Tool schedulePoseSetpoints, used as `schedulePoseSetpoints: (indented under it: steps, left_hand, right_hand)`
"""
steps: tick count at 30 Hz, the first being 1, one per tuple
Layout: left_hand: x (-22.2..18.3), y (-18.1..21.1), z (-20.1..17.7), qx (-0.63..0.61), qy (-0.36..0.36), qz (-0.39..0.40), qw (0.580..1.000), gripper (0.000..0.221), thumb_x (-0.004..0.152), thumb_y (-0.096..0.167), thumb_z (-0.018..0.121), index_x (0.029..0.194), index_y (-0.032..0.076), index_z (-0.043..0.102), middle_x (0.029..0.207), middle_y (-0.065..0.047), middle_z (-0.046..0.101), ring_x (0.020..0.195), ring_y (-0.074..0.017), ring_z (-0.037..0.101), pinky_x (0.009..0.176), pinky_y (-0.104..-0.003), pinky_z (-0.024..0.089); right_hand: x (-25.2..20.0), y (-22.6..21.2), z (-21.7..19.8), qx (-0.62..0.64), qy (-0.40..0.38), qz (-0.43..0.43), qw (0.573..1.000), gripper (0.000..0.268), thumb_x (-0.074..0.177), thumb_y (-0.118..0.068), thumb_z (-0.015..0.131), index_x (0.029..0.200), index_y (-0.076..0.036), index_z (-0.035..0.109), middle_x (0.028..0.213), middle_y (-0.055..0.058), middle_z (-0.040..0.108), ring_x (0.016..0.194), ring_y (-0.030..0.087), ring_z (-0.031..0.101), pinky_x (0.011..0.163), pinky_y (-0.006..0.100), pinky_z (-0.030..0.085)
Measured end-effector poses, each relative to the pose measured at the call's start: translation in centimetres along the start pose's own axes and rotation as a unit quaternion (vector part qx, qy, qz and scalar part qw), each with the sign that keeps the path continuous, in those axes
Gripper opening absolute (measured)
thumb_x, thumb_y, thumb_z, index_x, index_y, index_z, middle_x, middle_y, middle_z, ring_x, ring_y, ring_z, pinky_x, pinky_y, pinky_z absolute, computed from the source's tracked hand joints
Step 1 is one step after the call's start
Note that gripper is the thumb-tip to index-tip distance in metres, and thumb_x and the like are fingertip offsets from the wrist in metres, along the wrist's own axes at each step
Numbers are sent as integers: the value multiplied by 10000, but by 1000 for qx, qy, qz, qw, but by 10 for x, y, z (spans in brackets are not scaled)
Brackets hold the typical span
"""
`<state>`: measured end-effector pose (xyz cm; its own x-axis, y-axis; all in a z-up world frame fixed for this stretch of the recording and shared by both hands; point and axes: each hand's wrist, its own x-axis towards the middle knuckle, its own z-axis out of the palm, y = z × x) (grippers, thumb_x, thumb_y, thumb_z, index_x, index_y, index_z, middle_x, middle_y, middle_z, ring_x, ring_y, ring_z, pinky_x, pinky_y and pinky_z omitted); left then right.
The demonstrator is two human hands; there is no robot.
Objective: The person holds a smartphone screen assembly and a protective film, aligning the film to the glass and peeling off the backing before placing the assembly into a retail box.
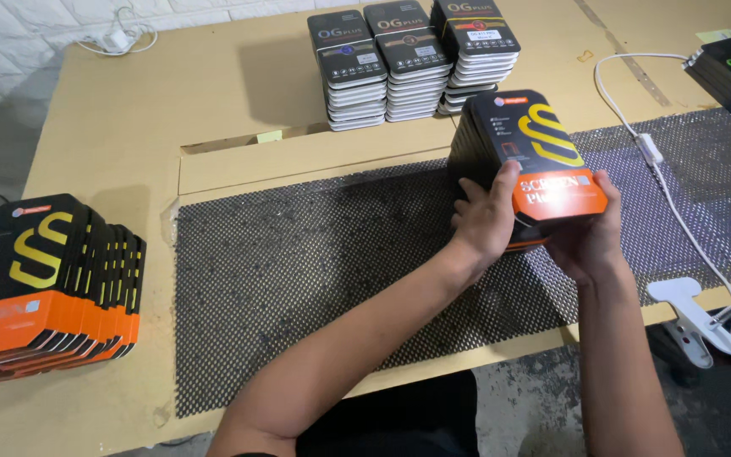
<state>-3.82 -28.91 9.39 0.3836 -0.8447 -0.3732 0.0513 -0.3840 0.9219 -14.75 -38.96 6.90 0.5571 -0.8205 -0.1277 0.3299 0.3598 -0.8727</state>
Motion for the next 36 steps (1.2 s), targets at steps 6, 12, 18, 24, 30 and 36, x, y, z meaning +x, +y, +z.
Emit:
schedulePoseSetpoints:
  steps: [6, 12, 18, 24, 30, 36]
  left_hand:
    - [36, 22, -15, 17, -3, 10, 1000, 1245, 778, 873, 85, 1606, -41, -77, 1611, -409, 21, 1506, -572, 44, 1245, -538, 15]
    - [68, 14, -29, -24, 8, -1, 1000, 1183, 845, 852, 106, 1624, -24, -50, 1608, -415, 74, 1511, -557, 66, 1248, -528, 35]
    - [74, 4, -32, -41, 4, -23, 999, 1124, 870, 833, 116, 1634, 28, -61, 1642, -354, 69, 1517, -527, 83, 1255, -531, 53]
    - [89, -1, -32, -11, -10, -24, 1000, 1128, 865, 849, 82, 1634, 43, -94, 1640, -365, 47, 1519, -527, 80, 1248, -551, 64]
    - [97, -6, -35, 15, -9, -6, 1000, 1175, 835, 868, 15, 1625, 2, -66, 1623, -389, 91, 1510, -546, 120, 1250, -544, 81]
    - [77, 2, -39, -16, 6, 8, 1000, 1153, 847, 840, -36, 1625, -10, -37, 1629, -373, 117, 1514, -534, 136, 1259, -531, 78]
  right_hand:
    - [41, -3, 7, 7, -16, -17, 1000, 719, 875, -709, 486, 1226, -99, 637, 1130, 135, 707, 1026, 308, 699, 1019, 490, 515]
    - [87, 30, -13, -15, -16, 1, 1000, 791, 919, -718, 417, 1317, -60, 605, 1223, 200, 676, 1093, 368, 665, 1037, 580, 476]
    - [90, 38, -11, -23, 2, 17, 1000, 805, 924, -728, 419, 1331, -56, 596, 1191, 192, 678, 1081, 361, 661, 1061, 569, 461]
    - [98, 36, -14, -23, -6, -1, 1000, 821, 944, -738, 373, 1348, -57, 592, 1237, 199, 672, 1133, 359, 657, 1086, 555, 461]
    - [99, 39, -13, -22, -15, -3, 1000, 854, 945, -733, 353, 1380, -33, 572, 1295, 230, 644, 1215, 395, 627, 1150, 576, 407]
    - [88, 30, 2, -60, -27, -15, 998, 884, 946, -749, 297, 1415, -40, 539, 1385, 212, 606, 1325, 365, 582, 1195, 558, 377]
